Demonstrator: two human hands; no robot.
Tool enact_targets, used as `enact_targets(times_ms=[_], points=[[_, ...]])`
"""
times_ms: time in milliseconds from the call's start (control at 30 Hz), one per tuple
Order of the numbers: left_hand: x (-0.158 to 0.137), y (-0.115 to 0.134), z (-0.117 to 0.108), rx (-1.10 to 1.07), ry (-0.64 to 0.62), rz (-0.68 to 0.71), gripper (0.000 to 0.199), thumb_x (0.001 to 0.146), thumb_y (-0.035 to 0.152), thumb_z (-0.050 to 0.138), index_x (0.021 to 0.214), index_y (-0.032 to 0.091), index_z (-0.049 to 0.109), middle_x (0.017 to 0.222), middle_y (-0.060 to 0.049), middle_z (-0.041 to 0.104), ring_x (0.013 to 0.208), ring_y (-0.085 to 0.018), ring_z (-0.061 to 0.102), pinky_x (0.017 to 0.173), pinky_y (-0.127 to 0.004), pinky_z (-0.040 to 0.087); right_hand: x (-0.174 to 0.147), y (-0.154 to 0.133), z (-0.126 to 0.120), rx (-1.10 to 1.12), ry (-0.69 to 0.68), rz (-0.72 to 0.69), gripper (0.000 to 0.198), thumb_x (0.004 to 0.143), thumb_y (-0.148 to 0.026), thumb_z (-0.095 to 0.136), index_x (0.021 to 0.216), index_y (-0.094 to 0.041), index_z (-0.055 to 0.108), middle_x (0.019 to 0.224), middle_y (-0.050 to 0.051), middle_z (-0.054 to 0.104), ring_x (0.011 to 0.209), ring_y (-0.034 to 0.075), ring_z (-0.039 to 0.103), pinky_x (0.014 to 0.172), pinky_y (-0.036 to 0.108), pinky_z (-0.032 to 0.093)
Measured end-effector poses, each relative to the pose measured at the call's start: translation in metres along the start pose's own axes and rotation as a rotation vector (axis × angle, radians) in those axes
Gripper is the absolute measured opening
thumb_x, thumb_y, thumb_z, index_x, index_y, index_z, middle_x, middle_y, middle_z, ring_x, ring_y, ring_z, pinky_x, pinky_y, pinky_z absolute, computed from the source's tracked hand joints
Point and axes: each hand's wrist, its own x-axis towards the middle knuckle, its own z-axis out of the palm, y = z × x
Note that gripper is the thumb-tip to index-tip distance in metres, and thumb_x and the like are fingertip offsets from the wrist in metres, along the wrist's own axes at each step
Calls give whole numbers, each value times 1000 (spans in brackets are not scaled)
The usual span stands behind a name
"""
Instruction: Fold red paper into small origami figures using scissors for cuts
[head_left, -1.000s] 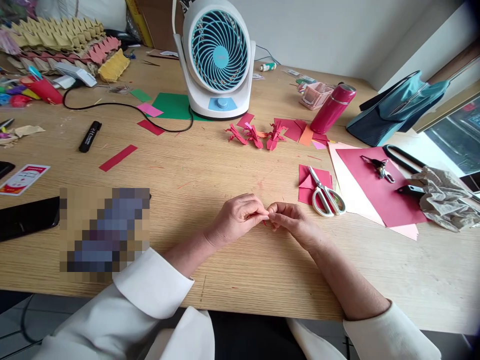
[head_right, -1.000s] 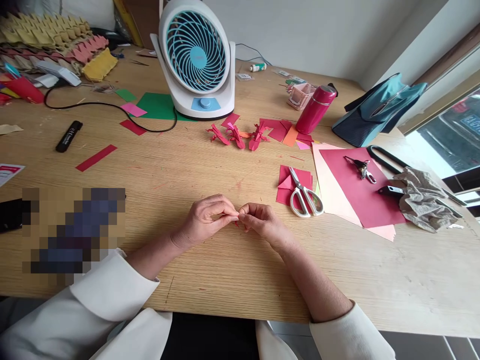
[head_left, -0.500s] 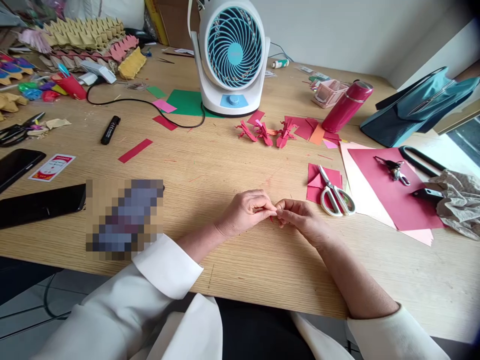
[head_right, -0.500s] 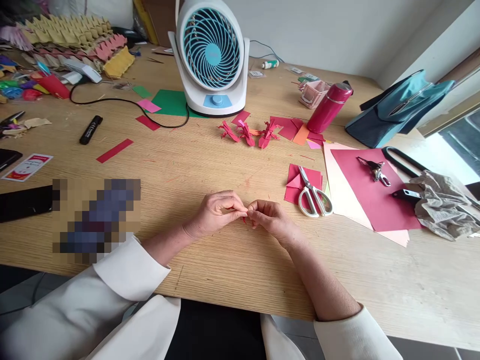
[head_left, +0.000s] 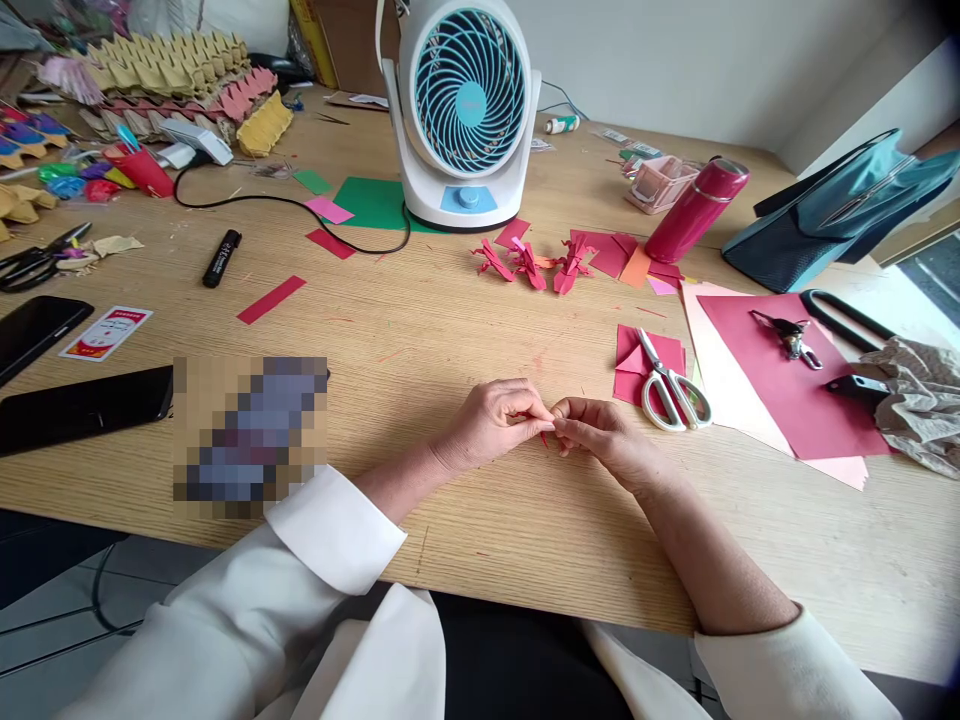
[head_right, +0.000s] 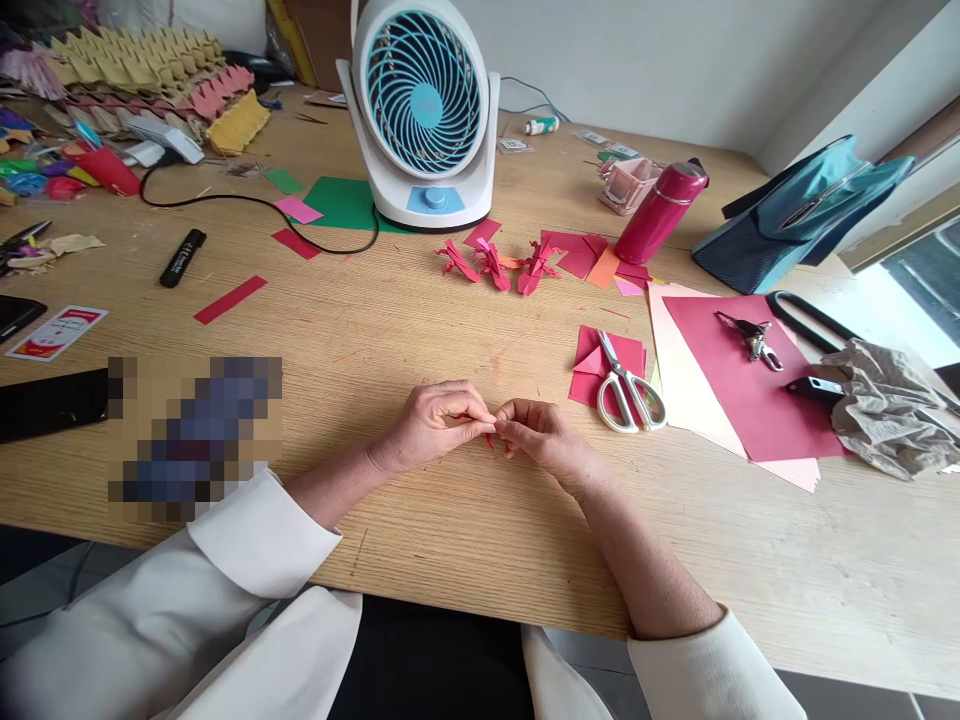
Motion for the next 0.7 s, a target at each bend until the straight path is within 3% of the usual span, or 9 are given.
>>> enact_targets(times_ms=[333,700], points=[[1,3,-4,-68,0,-144,4,85,20,72,83,16,75,80,-5,73,73,-13,68,67,-23,53,0,-3,3,143,27,7,32,72,-46,79,71,-17,65,67,0,59,61,11,52,61,26,45],[2,9,-6,-75,-2,-187,4,82,17,74,78,17,74,78,-3,75,72,-13,68,69,-23,52,0,-2,0,137,16,14,34,72,-47,80,75,-16,66,67,-1,61,57,10,52,59,24,45]])
